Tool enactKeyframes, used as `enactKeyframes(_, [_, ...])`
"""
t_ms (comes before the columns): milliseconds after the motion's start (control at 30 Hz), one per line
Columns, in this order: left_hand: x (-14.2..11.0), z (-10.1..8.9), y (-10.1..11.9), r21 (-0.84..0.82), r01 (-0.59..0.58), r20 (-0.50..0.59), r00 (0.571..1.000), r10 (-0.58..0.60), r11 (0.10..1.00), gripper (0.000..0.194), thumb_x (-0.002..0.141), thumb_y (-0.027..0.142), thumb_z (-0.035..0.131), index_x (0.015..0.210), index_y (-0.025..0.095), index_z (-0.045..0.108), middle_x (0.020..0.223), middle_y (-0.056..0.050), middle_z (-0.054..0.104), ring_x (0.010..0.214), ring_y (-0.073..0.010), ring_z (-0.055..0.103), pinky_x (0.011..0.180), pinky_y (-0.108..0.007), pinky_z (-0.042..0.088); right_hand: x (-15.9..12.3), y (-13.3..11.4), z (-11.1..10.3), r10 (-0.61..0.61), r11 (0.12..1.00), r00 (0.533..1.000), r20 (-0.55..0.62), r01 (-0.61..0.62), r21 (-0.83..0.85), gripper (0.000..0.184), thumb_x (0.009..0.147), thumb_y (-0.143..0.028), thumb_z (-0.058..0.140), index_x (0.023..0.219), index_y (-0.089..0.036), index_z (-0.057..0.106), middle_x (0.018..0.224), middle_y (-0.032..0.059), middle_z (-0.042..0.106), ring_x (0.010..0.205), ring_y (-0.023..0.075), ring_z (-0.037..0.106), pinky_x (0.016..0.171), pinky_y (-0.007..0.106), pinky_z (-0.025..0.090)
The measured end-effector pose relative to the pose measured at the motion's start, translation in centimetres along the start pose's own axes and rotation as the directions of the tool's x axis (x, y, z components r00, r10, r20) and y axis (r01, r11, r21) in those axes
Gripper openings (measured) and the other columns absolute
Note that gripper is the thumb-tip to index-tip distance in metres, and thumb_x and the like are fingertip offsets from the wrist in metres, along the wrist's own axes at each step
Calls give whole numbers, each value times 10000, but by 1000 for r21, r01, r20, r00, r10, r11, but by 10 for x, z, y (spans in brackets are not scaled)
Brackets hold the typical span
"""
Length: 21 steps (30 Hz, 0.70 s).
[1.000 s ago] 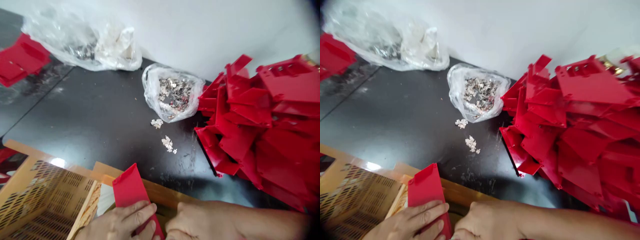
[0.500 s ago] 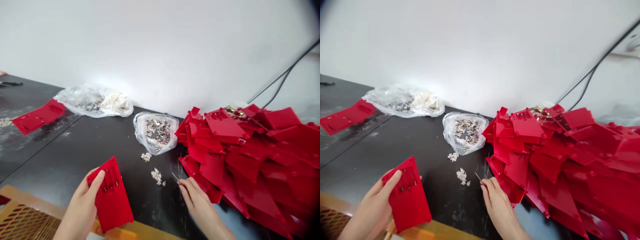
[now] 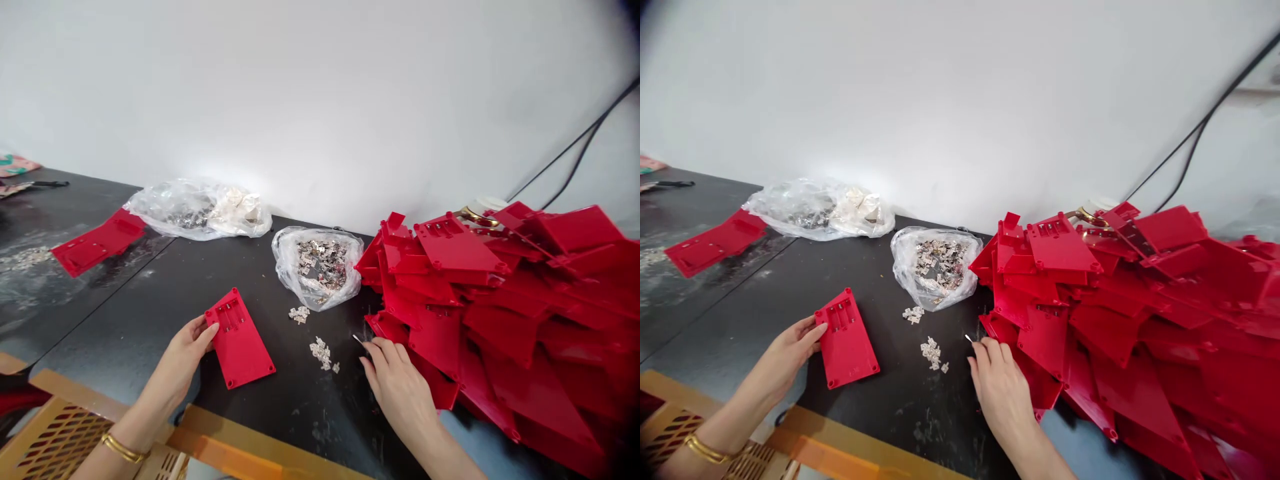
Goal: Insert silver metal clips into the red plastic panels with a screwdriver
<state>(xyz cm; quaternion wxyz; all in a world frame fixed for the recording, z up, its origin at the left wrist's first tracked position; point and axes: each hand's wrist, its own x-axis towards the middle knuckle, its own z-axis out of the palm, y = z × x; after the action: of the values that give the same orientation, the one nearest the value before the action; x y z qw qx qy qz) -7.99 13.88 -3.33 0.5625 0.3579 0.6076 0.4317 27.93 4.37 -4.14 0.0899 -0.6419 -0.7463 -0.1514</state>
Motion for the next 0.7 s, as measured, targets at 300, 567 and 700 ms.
enactKeyframes(300, [-54,-9,-1,281,-306,-300,872,387,909,470,854,492,611,1266,275,549,1375,-81,573,1273,-288,538,1113,-491,405,109,-76,12,-317,937,938,141,286,201,307,953,-238,579,1258,-213,562,1158,99,641,956,260,622,733,347,565])
enactKeyframes(567, [-116,2,-42,578,-671,132,639,758,465,361,879,130,561,1189,299,636,1196,-53,706,1136,-237,652,946,-344,552,125,-76,40,-385,900,911,145,336,279,102,908,-105,574,933,-187,628,969,103,626,837,240,621,697,328,528])
enactKeyframes(700, [-97,28,-53,672,-734,383,459,802,100,477,825,-1,525,1207,264,632,1257,-61,695,1312,-272,533,1162,-477,341,125,-67,45,-414,850,902,119,337,404,159,929,-75,513,908,-199,611,937,64,611,801,184,629,727,285,525])
